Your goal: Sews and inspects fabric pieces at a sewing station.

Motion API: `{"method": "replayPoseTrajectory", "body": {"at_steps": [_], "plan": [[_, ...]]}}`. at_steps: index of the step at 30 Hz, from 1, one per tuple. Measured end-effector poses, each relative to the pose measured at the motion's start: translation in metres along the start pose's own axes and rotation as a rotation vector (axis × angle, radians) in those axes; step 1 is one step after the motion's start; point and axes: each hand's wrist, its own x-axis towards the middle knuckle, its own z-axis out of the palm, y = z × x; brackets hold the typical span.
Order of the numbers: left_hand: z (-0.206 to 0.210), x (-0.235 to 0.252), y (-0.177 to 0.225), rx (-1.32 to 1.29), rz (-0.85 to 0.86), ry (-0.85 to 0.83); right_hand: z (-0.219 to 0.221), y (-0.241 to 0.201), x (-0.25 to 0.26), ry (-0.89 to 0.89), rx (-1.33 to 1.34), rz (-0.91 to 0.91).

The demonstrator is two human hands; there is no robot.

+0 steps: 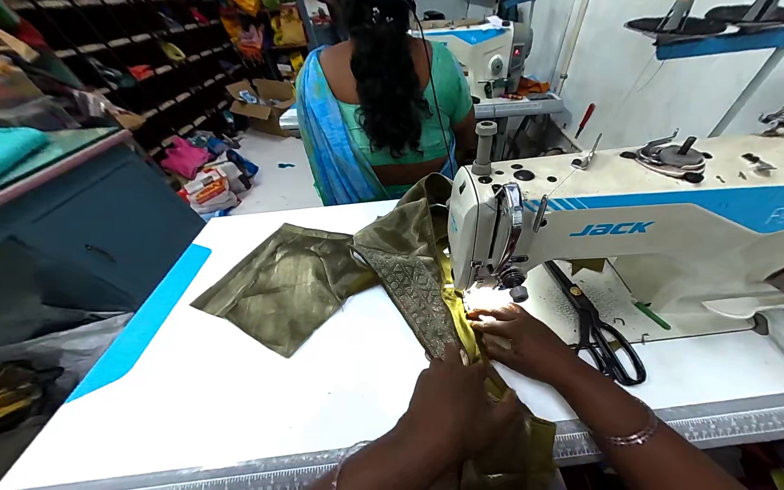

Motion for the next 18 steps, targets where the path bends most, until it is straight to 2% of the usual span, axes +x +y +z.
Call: {"method": "replayPoseTrajectory", "body": {"at_steps": [4,7,9,12,13,14,17,18], "plan": [[-0.037,-0.016,-0.030,-0.311,-0.009,-0.014,-0.001,-0.007,-0.002,0.005,0.033,0.052],[-0.067,-0.042,-0.063,-0.396,0.074,0.075,0.000,-0.005,-0.002,0.003,0.033,0.047],[-0.085,-0.057,-0.077,-0.372,0.075,0.243,-0.002,-0.006,-0.001,-0.019,0.047,0.056],[-0.094,-0.055,-0.074,-0.224,-0.060,0.650,-0.004,-0.002,-0.003,-0.049,0.072,0.014],[-0.089,-0.046,-0.071,-0.136,-0.019,0.710,-0.004,-0.001,-0.003,-0.060,0.084,0.000],[-0.082,-0.031,-0.070,-0.044,0.094,0.701,-0.004,0.001,-0.004,-0.065,0.104,0.000],[-0.049,0.027,-0.076,0.071,0.621,0.495,-0.006,0.002,-0.006,0.007,0.190,0.056],[-0.039,0.044,-0.079,0.103,0.714,0.429,-0.005,0.004,-0.006,0.052,0.203,0.062]]}}
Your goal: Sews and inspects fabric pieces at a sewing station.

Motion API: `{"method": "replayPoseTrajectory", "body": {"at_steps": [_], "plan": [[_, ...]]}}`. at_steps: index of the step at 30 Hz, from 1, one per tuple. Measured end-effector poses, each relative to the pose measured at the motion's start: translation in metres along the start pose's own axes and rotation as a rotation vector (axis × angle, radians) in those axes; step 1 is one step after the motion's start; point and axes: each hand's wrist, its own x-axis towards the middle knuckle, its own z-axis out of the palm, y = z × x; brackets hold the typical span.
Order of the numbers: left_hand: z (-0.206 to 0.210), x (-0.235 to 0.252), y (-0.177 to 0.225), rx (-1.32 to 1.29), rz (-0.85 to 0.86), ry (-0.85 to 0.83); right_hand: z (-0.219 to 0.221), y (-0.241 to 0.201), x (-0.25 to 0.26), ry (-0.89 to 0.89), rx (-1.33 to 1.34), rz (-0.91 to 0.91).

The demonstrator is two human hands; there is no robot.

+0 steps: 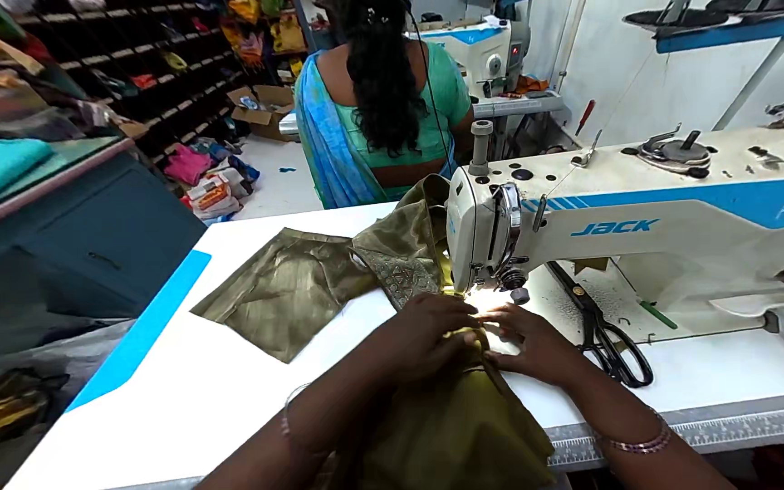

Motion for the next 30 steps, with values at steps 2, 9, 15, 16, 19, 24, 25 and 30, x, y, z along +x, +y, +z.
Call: {"method": "replayPoseTrajectory", "body": {"at_steps": [2,9,15,16,19,24,25,30], "plan": [[0.021,0.008,-0.014,0.068,0.062,-0.049,0.003,0.005,0.000,0.055,-0.010,-0.023],[0.038,0.012,-0.032,0.080,-0.023,0.013,0.006,0.007,0.001,0.010,-0.090,-0.082],[0.036,0.010,-0.037,0.001,-0.099,-0.022,0.008,0.005,0.002,0.021,-0.178,-0.132],[0.036,0.010,-0.037,-0.010,-0.103,-0.025,0.008,0.005,0.002,0.019,-0.177,-0.134],[0.035,0.010,-0.041,-0.058,-0.110,-0.019,0.009,0.006,0.002,0.017,-0.167,-0.145],[0.034,0.011,-0.048,-0.099,-0.083,-0.008,0.009,0.007,0.000,0.031,-0.152,-0.181],[0.034,0.010,-0.048,-0.107,-0.081,-0.009,0.009,0.008,0.000,0.033,-0.155,-0.185],[0.033,0.011,-0.050,-0.128,-0.076,-0.013,0.009,0.007,0.001,0.026,-0.165,-0.164]]}}
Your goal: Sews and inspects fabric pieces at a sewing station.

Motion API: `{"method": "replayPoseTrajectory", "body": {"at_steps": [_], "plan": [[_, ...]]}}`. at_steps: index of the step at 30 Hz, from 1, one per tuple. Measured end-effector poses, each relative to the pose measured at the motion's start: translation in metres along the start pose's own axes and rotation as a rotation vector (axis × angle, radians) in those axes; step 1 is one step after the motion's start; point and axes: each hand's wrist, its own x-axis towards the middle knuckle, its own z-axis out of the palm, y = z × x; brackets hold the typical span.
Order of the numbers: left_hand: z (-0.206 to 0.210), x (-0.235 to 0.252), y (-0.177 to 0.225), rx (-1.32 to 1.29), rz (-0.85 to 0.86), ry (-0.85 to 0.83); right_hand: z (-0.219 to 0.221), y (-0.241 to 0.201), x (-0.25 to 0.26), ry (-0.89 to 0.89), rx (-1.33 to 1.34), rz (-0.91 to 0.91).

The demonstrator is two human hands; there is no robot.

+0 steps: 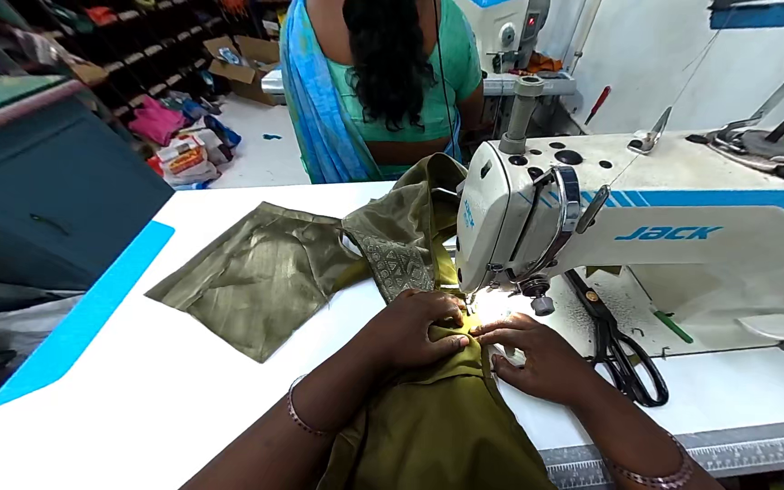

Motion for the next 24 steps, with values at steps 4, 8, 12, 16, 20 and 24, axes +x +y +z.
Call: {"method": "replayPoseTrajectory", "body": {"at_steps": [4,8,12,16,20,24], "plan": [[-0.001,0.002,-0.004,-0.018,0.013,0.005,0.001,-0.003,0.001,0.003,-0.020,0.022],[-0.004,0.004,-0.002,-0.001,0.009,-0.004,0.000,-0.004,0.003,-0.011,-0.030,0.032],[0.000,0.001,0.007,0.158,0.159,0.103,-0.003,-0.004,0.005,-0.053,0.002,0.072],[0.006,0.000,0.022,0.231,0.252,0.012,-0.008,-0.003,0.008,0.027,0.103,0.282],[0.004,-0.005,0.032,0.248,0.138,-0.071,-0.009,-0.004,0.011,0.174,0.062,0.354],[0.000,-0.009,0.049,0.243,-0.039,-0.183,-0.006,0.001,0.008,0.070,0.064,0.266]]}}
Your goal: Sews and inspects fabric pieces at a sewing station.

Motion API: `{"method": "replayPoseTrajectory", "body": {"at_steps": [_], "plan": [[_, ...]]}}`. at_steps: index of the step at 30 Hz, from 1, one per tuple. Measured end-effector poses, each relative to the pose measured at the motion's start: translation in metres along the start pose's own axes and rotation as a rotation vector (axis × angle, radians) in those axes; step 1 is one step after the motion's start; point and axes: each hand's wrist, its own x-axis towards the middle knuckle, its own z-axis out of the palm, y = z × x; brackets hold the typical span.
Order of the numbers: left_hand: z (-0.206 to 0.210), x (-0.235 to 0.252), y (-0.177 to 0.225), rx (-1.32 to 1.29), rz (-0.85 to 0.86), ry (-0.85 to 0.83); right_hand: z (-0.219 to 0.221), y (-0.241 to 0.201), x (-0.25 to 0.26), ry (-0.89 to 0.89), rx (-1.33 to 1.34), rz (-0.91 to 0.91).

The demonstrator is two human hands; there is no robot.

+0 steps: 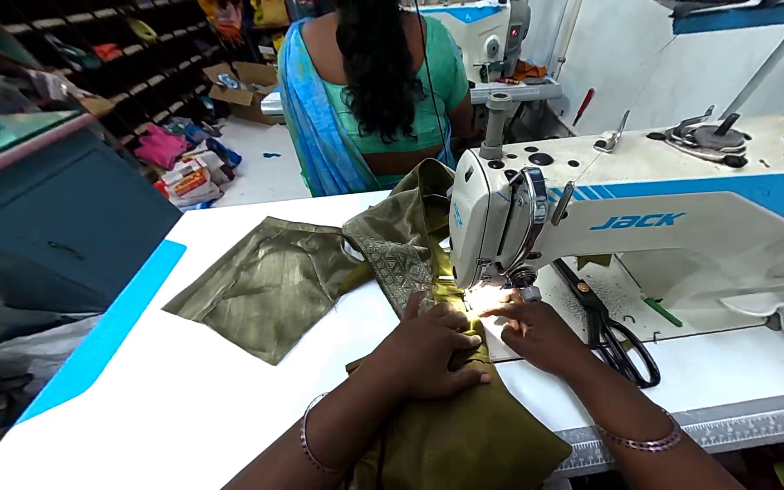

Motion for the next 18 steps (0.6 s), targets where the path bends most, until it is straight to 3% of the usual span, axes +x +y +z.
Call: {"method": "replayPoseTrajectory", "body": {"at_steps": [12,14,18], "plan": [[0.000,0.000,0.031,0.076,-0.102,-0.113,0.001,0.002,-0.001,-0.079,-0.083,-0.175],[-0.002,0.000,0.031,0.043,-0.148,-0.143,-0.001,0.000,-0.001,-0.057,-0.061,-0.122],[-0.004,-0.003,0.029,0.002,-0.208,-0.178,-0.007,-0.012,0.001,0.230,-0.063,0.152]]}}
